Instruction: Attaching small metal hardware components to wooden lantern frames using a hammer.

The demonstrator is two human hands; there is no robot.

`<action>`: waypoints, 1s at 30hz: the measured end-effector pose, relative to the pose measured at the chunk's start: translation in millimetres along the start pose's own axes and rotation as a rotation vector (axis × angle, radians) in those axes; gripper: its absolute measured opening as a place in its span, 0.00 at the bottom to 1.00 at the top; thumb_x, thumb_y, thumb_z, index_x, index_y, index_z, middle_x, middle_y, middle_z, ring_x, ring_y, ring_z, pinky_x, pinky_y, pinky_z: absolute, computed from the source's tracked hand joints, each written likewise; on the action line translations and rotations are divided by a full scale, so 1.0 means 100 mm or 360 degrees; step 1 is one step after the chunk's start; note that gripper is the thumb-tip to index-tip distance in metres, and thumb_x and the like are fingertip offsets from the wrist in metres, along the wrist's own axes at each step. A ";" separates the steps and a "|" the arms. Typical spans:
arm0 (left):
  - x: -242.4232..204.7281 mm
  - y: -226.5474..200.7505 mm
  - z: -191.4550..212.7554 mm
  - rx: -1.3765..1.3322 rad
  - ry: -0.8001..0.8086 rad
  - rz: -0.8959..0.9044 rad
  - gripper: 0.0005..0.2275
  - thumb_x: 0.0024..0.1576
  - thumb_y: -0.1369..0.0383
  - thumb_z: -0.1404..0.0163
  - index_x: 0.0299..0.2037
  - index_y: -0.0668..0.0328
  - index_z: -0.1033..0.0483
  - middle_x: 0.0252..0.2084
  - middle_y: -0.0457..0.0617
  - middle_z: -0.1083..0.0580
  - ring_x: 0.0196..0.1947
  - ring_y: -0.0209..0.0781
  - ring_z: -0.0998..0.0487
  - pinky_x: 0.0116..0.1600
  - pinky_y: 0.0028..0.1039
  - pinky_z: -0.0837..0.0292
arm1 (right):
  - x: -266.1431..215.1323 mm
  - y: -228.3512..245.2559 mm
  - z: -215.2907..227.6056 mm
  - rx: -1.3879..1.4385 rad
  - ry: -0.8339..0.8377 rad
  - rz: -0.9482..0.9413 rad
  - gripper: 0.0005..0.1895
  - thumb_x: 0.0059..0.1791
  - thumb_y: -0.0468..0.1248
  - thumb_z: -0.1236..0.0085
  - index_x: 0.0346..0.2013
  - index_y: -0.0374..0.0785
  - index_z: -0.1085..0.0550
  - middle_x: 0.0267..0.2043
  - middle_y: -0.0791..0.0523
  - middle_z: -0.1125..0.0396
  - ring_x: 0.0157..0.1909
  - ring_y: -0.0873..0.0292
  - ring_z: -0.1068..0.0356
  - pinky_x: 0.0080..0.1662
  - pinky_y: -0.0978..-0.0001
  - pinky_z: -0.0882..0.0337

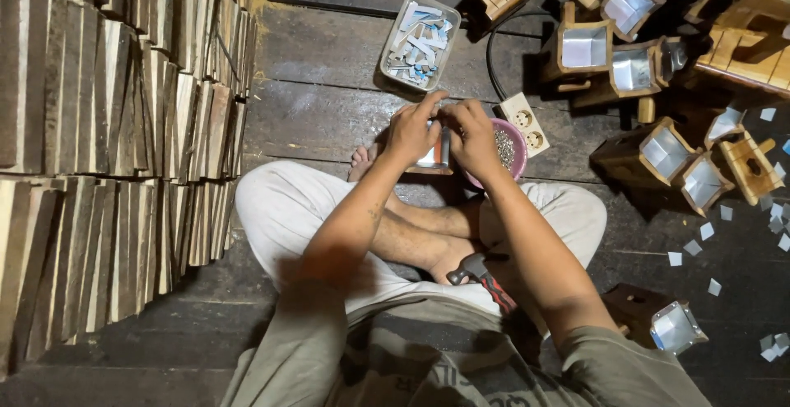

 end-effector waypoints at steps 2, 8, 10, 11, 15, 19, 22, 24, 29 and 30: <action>-0.02 0.02 -0.02 0.0001 0.0008 -0.0003 0.26 0.52 0.73 0.43 0.62 0.42 0.32 0.36 0.50 0.19 0.43 0.53 0.17 0.56 0.43 0.27 | -0.10 0.26 0.19 -0.0057 -0.0005 -0.0135 0.19 0.47 0.24 0.40 0.52 0.37 0.29 0.44 0.45 0.36 0.48 0.34 0.31 0.50 0.45 0.30; 0.02 0.07 -0.08 0.0044 0.0051 0.0073 0.19 0.55 0.66 0.43 0.54 0.45 0.34 0.38 0.48 0.17 0.41 0.54 0.16 0.50 0.47 0.24 | -1.62 0.47 0.74 -0.0654 0.0649 -0.0870 0.25 0.47 0.53 0.33 0.45 0.39 0.30 0.43 0.46 0.35 0.48 0.37 0.29 0.48 0.45 0.27; 0.03 0.03 -0.04 0.0095 0.0058 0.0107 0.18 0.55 0.65 0.43 0.53 0.46 0.35 0.37 0.50 0.18 0.39 0.55 0.16 0.49 0.49 0.23 | -2.23 0.56 0.78 -0.0712 0.1222 -0.1319 0.33 0.44 0.58 0.33 0.53 0.40 0.29 0.50 0.43 0.32 0.53 0.34 0.28 0.50 0.36 0.25; 0.05 0.03 -0.04 0.0042 0.0100 0.0177 0.18 0.56 0.69 0.43 0.52 0.49 0.37 0.35 0.49 0.18 0.32 0.51 0.17 0.38 0.42 0.23 | -2.37 0.59 0.80 -0.0731 0.1231 -0.1274 0.35 0.42 0.55 0.32 0.54 0.40 0.34 0.43 0.44 0.29 0.45 0.36 0.26 0.46 0.43 0.25; 0.04 -0.07 0.05 -0.0009 0.0116 0.0196 0.17 0.56 0.73 0.42 0.47 0.53 0.40 0.30 0.47 0.20 0.25 0.48 0.17 0.30 0.40 0.22 | -2.57 0.99 0.72 -0.0950 0.1227 -0.0959 0.32 0.51 0.52 0.51 0.64 0.37 0.41 0.48 0.40 0.33 0.41 0.34 0.29 0.40 0.42 0.25; 0.05 0.01 -0.06 -0.0078 0.0211 0.0297 0.16 0.58 0.74 0.43 0.47 0.54 0.39 0.29 0.47 0.21 0.19 0.42 0.21 0.22 0.30 0.25 | -2.62 0.78 0.97 -0.0694 0.1239 -0.1333 0.29 0.44 0.44 0.38 0.57 0.41 0.35 0.45 0.43 0.29 0.38 0.36 0.25 0.41 0.48 0.24; 0.05 0.00 -0.02 -0.0022 0.0216 0.0294 0.15 0.58 0.74 0.44 0.46 0.54 0.40 0.28 0.47 0.22 0.17 0.42 0.23 0.22 0.30 0.26 | -2.45 0.65 1.02 -0.0255 0.1371 -0.1797 0.20 0.36 0.42 0.34 0.39 0.38 0.21 0.33 0.55 0.24 0.34 0.58 0.27 0.42 0.69 0.26; 0.06 0.00 -0.05 -0.0035 0.0216 0.0291 0.14 0.58 0.73 0.44 0.45 0.54 0.39 0.26 0.45 0.23 0.16 0.40 0.24 0.20 0.29 0.29 | -2.57 0.52 1.00 0.0929 0.0693 -0.2339 0.27 0.41 0.14 0.56 0.51 0.35 0.30 0.28 0.39 0.26 0.28 0.42 0.22 0.24 0.62 0.34; 0.06 0.09 -0.08 0.0025 0.0169 0.0178 0.14 0.57 0.64 0.45 0.47 0.49 0.37 0.38 0.57 0.19 0.41 0.63 0.17 0.48 0.52 0.23 | -1.34 0.58 0.93 0.0983 0.0258 -0.1767 0.35 0.45 0.32 0.37 0.63 0.47 0.43 0.23 0.45 0.35 0.13 0.48 0.32 0.15 0.60 0.31; 0.07 0.10 -0.09 -0.0007 0.0176 0.0172 0.14 0.57 0.64 0.45 0.47 0.51 0.37 0.41 0.61 0.19 0.42 0.67 0.18 0.49 0.53 0.24 | -1.06 0.53 0.94 0.0899 0.0186 -0.1546 0.36 0.49 0.36 0.40 0.68 0.49 0.46 0.25 0.45 0.34 0.15 0.49 0.31 0.17 0.61 0.29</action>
Point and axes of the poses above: each hand's wrist, its own x-axis towards the middle knuckle, its own z-axis out of the back of the hand, y = z × x, the point moved 7 cm from there along x, towards the middle knuckle
